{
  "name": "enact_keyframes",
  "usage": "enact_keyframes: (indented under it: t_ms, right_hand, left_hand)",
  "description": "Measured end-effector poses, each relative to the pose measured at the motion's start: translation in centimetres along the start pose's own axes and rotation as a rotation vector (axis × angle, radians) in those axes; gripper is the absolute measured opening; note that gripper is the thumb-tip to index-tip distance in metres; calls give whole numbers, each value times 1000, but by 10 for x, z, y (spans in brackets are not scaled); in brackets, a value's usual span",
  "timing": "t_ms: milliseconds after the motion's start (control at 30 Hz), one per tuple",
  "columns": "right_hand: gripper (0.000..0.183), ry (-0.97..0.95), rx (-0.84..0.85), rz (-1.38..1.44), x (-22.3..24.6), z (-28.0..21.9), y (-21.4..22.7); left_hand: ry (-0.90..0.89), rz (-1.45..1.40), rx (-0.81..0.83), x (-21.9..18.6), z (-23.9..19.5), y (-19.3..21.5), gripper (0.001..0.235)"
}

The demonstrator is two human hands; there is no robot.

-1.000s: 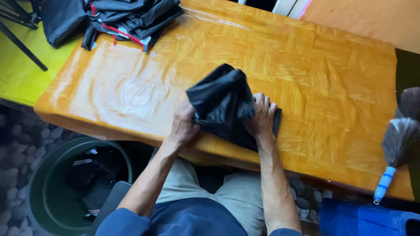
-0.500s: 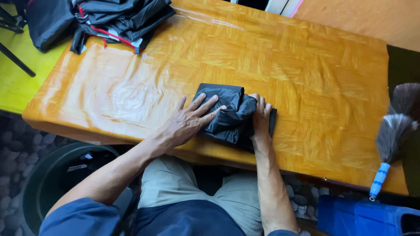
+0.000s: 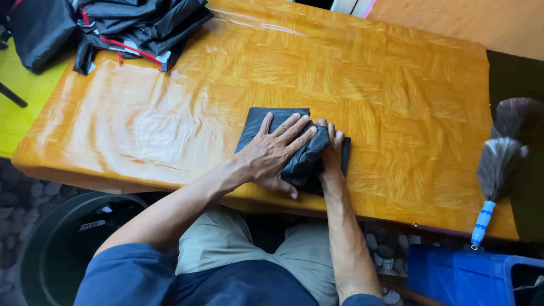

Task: The person folds a black fabric item on a wooden table, rolling and pressing it into a compact bundle. They then place the folded item into a small black pouch with a red zipper, secure the pouch, and set it aside. Finally, they unfold another black fabric item on the table.

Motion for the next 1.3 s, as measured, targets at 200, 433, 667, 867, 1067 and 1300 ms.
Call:
enact_keyframes:
  t_ms: [200, 433, 667, 867, 1067, 1300]
  right_hand:
    - [31, 36, 34, -222, -2, 1, -5]
    - [38, 31, 94, -76, 28, 5, 36]
    - [25, -60, 145, 109, 15, 4, 28]
    - [32, -10, 161, 184, 11, 1, 28]
    - [40, 19, 119, 351, -4, -1, 26]
    - [24, -214, 16, 750, -23, 1, 48]
  left_hand:
    - [-130, -55, -145, 13, -9, -21, 116]
    - [-217, -80, -339, 18, -23, -31, 105]
    - [-118, 72, -101, -2, -15, -11, 115]
    - [-97, 70, 12, 4, -5, -26, 110]
    - [-62, -35, 20, 13, -1, -29, 107]
    - [27, -69, 90, 19, 5, -33, 106]
Point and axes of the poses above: each hand's wrist, its own z-axis towards the middle knuckle, its own y-axis out of the back of the hand, x = y × z, the point moved 9 cm from there along z, towards the middle knuckle, and after that the axes turned 7 degrees about x, right-handed, at the moved point
